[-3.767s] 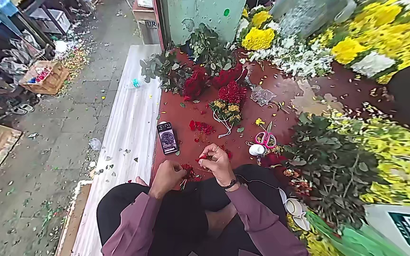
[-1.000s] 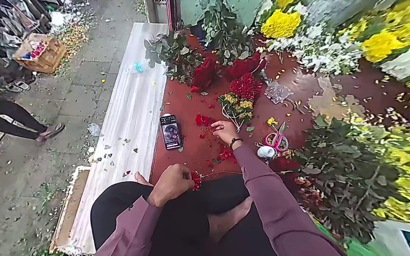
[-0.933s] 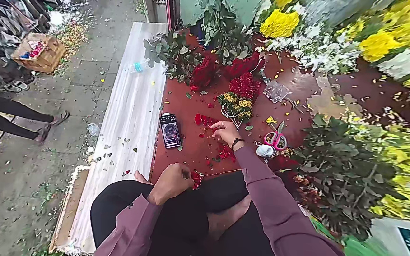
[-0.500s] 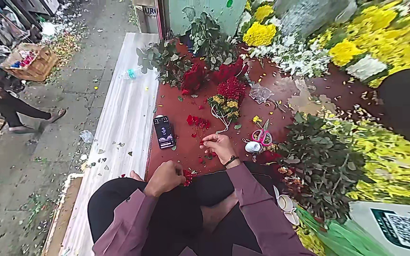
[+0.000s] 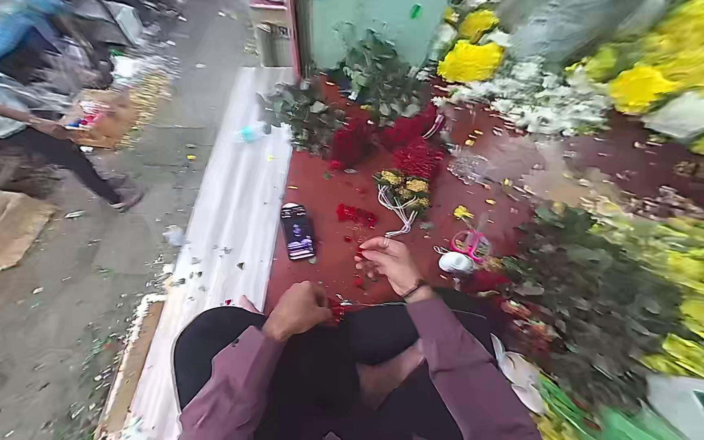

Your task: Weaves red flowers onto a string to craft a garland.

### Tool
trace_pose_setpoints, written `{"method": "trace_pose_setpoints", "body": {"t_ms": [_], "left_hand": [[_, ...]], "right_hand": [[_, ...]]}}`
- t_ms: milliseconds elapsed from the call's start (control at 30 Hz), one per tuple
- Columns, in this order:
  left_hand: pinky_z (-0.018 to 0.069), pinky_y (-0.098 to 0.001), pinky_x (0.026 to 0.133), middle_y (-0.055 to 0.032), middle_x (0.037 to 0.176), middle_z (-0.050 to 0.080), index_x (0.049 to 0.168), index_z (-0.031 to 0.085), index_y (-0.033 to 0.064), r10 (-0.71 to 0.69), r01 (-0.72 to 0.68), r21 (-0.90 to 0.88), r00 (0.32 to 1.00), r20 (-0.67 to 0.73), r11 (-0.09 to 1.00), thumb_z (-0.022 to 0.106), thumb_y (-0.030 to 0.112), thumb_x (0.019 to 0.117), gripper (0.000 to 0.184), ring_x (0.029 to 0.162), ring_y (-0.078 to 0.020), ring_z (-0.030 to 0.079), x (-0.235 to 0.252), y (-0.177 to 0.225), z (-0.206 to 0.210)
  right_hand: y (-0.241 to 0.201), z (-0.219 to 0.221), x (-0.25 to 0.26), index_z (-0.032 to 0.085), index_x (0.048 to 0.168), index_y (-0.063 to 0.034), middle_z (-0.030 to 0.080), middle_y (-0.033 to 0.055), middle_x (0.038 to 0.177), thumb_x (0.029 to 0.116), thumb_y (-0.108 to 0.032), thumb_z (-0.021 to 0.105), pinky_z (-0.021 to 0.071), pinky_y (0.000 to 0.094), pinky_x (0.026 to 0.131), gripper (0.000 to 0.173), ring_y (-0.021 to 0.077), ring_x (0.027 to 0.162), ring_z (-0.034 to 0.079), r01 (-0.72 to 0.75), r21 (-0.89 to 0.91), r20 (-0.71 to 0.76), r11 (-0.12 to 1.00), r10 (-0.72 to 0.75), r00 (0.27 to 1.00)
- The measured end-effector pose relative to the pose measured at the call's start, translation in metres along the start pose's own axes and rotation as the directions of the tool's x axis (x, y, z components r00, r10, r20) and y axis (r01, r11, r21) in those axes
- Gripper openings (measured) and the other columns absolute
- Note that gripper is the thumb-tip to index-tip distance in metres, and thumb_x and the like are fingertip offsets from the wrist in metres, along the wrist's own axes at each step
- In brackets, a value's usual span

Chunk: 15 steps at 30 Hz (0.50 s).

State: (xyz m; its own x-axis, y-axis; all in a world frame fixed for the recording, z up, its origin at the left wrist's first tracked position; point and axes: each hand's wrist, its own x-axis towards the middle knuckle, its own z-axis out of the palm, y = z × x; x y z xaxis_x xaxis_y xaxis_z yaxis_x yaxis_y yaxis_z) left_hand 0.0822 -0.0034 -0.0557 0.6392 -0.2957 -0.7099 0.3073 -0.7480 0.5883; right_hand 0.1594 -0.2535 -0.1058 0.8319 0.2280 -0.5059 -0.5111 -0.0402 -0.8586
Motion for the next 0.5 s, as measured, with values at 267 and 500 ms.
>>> {"method": "trace_pose_setpoints", "body": {"t_ms": [267, 500], "left_hand": [[0.0572, -0.0549, 0.070, -0.0030, 0.078, 0.073, 0.085, 0.075, 0.0145, 0.001, -0.003, -0.023, 0.996, -0.094, 1.000, 0.076, 0.037, 0.0832, 0.022, 0.073, -0.0214, 0.070, 0.002, -0.009, -0.005], [0.0565, -0.0463, 0.063, -0.0005, 0.071, 0.070, 0.082, 0.075, 0.0147, -0.011, 0.000, -0.092, 0.992, -0.122, 0.996, 0.076, 0.033, 0.0831, 0.019, 0.063, -0.0163, 0.066, -0.001, -0.008, -0.007]], "right_hand": [[0.010, 0.008, 0.008, 0.072, 0.110, 0.0026, 0.075, 0.0170, 0.094, 0.0978, -0.004, 0.060, 0.0639, 0.0396, 0.064, 0.019, 0.0267, 0.075, 0.074, 0.152, -0.035, 0.024, 0.988, -0.151, 0.988], [0.000, 0.014, -0.006, 0.072, 0.113, 0.0023, 0.076, 0.0159, 0.102, 0.0862, 0.002, 0.069, 0.0648, 0.0392, 0.072, 0.027, 0.0256, 0.084, 0.075, 0.252, -0.067, 0.043, 0.965, -0.250, 0.967]]}}
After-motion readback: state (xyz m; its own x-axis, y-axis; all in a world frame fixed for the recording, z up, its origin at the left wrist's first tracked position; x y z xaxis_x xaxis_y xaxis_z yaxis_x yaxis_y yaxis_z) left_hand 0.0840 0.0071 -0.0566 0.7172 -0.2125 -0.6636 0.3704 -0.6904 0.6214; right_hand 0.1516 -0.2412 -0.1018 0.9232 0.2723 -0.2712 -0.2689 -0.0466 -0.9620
